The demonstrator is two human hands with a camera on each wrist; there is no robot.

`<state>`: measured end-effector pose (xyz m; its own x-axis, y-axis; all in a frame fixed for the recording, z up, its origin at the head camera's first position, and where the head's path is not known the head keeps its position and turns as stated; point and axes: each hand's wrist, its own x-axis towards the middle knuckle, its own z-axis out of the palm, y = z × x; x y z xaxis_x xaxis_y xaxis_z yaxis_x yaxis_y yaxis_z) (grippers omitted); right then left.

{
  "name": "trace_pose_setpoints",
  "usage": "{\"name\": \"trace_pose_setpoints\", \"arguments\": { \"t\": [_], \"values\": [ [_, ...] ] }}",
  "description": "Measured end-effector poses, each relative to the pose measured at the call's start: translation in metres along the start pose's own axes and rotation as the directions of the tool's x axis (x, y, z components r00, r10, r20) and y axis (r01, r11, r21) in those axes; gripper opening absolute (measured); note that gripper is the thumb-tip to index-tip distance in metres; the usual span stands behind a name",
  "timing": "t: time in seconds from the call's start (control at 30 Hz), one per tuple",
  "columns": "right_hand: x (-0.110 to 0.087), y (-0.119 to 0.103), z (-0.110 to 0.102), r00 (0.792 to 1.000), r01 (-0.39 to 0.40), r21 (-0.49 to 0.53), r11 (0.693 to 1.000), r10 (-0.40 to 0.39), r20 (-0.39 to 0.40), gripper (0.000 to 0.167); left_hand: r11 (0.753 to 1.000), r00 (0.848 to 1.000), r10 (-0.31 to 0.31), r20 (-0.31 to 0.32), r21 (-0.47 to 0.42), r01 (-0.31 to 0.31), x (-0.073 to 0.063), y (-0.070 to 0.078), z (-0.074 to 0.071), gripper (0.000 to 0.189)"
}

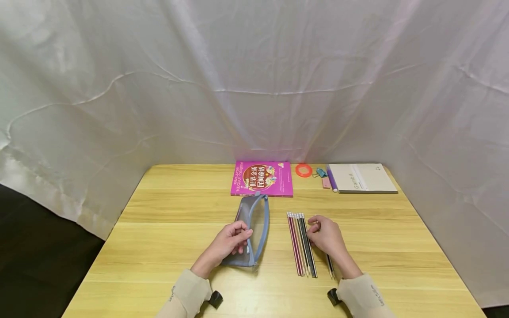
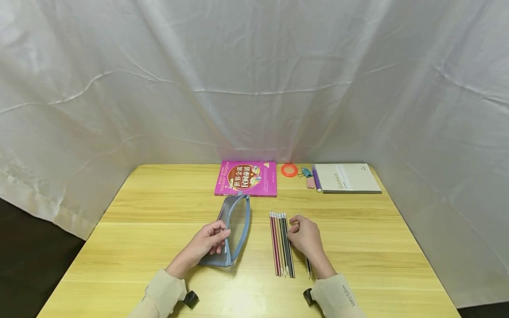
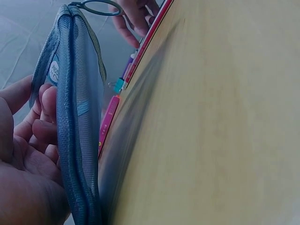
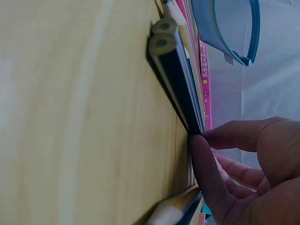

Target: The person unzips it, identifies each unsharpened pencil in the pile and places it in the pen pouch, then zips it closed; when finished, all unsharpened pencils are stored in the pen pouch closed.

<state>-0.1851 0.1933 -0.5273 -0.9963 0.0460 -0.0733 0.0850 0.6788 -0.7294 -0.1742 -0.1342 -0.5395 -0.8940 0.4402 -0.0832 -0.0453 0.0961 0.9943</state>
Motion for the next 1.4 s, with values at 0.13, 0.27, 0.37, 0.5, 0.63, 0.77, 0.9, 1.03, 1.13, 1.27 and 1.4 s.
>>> {"name": "trace_pose_setpoints", "arguments": {
  "t": [0.13, 0.27, 0.37, 0.5, 0.63, 0.77, 0.9, 1.03, 1.13, 1.27, 1.4],
  "values": [
    [0.0001, -0.0001, 0.0004, 1.000, 0.000, -0.003, 1.000, 0.000, -0.001, 0.036, 1.000, 1.000, 0.002, 0.003, 0.000, -0.002, 0.0000, -0.0011, -0.0004, 0.033],
    [0.0004, -0.0003, 0.0004, 1.000, 0.011, -0.035, 0.999, -0.012, -0.017, 0.036, 1.000, 1.000, 0.001, 0.004, 0.000, -0.001, 0.0004, -0.0013, -0.0004, 0.033],
    [-0.0004, -0.0011, -0.0003, 1.000, 0.013, -0.044, 0.999, -0.014, -0.020, 0.035, 1.000, 1.000, 0.001, 0.006, 0.002, -0.001, 0.0004, -0.0010, -0.0006, 0.033],
    [-0.0024, -0.0018, -0.0010, 1.000, -0.004, -0.020, 1.000, 0.004, 0.007, 0.032, 1.000, 1.000, -0.004, 0.008, 0.007, 0.004, 0.0004, -0.0004, -0.0008, 0.033],
    [-0.0030, -0.0024, -0.0011, 1.000, -0.010, -0.012, 1.000, 0.010, 0.025, 0.036, 1.000, 1.000, -0.010, 0.007, 0.009, 0.010, 0.0005, -0.0004, -0.0008, 0.033],
    [-0.0019, -0.0022, -0.0011, 1.000, -0.008, -0.022, 1.000, 0.008, 0.025, 0.038, 1.000, 1.000, -0.010, 0.017, 0.007, 0.010, 0.0006, -0.0009, -0.0008, 0.033],
    [-0.0007, -0.0017, -0.0009, 1.000, 0.009, -0.047, 0.999, -0.008, 0.013, 0.037, 1.000, 1.000, -0.009, 0.021, 0.005, 0.008, 0.0008, -0.0005, -0.0007, 0.033],
    [-0.0008, -0.0014, -0.0009, 1.000, 0.027, -0.074, 0.997, -0.026, 0.009, 0.035, 1.000, 1.000, -0.007, 0.024, 0.007, 0.007, 0.0012, 0.0000, -0.0007, 0.033],
    [-0.0012, -0.0014, -0.0010, 0.999, 0.031, -0.085, 0.996, -0.031, 0.012, 0.034, 1.000, 1.000, -0.005, 0.027, 0.005, 0.005, 0.0013, -0.0001, -0.0007, 0.033],
    [-0.0012, -0.0021, -0.0006, 0.999, 0.031, -0.088, 0.996, -0.029, 0.021, 0.035, 1.000, 1.000, -0.002, 0.030, 0.003, 0.002, 0.0014, -0.0009, -0.0009, 0.032],
    [-0.0012, -0.0047, -0.0004, 0.999, 0.022, -0.095, 0.995, -0.019, 0.032, 0.038, 1.000, 0.999, -0.001, 0.035, 0.003, 0.001, 0.0018, -0.0022, -0.0012, 0.032]
  ]
}}
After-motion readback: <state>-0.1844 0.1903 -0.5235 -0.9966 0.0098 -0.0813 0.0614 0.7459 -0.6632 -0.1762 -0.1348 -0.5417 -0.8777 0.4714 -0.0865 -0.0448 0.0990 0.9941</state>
